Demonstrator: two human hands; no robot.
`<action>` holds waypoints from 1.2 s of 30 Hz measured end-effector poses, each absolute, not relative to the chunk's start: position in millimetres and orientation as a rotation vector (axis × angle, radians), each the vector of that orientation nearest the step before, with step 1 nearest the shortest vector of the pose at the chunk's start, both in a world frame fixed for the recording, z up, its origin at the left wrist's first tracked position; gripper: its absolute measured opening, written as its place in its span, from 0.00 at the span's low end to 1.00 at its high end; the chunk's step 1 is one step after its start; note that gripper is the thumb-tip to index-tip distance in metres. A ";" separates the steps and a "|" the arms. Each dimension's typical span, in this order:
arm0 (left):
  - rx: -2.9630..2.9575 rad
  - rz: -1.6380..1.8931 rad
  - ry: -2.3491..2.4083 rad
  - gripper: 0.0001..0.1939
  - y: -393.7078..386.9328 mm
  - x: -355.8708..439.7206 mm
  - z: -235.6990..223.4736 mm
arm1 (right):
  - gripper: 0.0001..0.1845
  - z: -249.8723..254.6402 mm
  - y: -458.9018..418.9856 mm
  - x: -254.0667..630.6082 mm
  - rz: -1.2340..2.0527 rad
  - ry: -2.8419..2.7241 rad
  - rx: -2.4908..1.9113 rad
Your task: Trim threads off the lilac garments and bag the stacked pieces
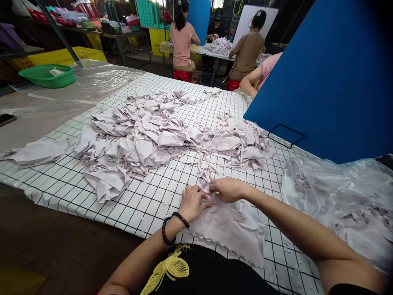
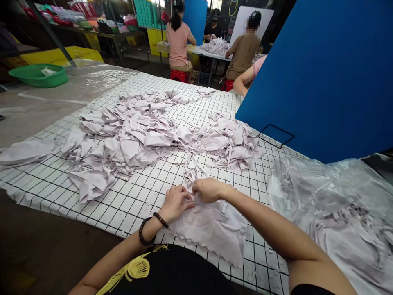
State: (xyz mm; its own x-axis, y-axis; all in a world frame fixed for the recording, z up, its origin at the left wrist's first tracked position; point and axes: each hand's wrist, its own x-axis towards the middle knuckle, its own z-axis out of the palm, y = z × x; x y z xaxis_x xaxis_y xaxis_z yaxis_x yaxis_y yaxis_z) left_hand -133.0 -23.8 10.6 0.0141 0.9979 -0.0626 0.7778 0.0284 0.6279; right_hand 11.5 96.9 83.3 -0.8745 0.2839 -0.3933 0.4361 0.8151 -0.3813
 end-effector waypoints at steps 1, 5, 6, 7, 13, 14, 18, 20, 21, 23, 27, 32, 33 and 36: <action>1.803 0.588 1.828 0.13 -24.4 -132.8 10.7 | 0.12 83.2 105.6 10.6 -0.711 2.703 0.583; 1.802 0.624 1.887 0.18 -26.8 -131.4 11.6 | 0.12 69.0 135.6 7.5 -0.978 2.863 0.963; 1.804 0.627 1.887 0.18 -27.4 -131.1 11.9 | 0.10 62.2 140.8 7.1 -1.071 2.877 1.117; 1.809 0.631 1.880 0.17 -27.9 -130.9 12.3 | 0.09 54.8 145.2 7.0 -1.158 2.869 1.277; 1.859 0.648 1.784 0.15 -29.9 -130.6 14.4 | 0.16 18.4 161.0 7.5 -1.507 2.449 1.671; 1.860 0.647 1.779 0.17 -30.2 -130.5 14.8 | 0.17 15.6 162.0 6.3 -1.582 2.361 1.682; 1.837 0.646 1.801 0.22 -31.9 -130.0 16.4 | 0.19 12.3 160.0 -1.6 -1.766 2.187 1.663; 1.843 0.641 1.799 0.21 -32.9 -130.1 17.2 | 0.16 15.5 159.0 -3.8 -1.694 2.176 1.663; 1.854 0.637 1.792 0.21 -33.4 -130.3 17.5 | 0.14 18.9 160.1 -4.1 -1.647 2.173 1.662; 1.877 0.633 1.773 0.19 -33.8 -131.0 17.8 | 0.10 30.2 167.0 -5.1 -1.563 2.173 1.629; 1.866 0.639 1.761 0.20 -33.4 -132.4 16.9 | 0.06 60.5 188.6 -35.2 -1.209 2.409 1.501; 1.793 0.688 1.733 0.23 -35.1 -134.4 16.6 | 0.17 70.3 182.0 -147.3 -0.926 2.951 1.415; 1.749 0.742 1.732 0.24 -35.7 -136.9 17.4 | 0.17 69.4 177.9 -168.7 -0.925 3.020 1.397; 1.566 0.975 1.776 0.22 -35.9 -154.1 21.5 | 0.10 71.0 174.3 -201.1 -1.108 3.073 1.323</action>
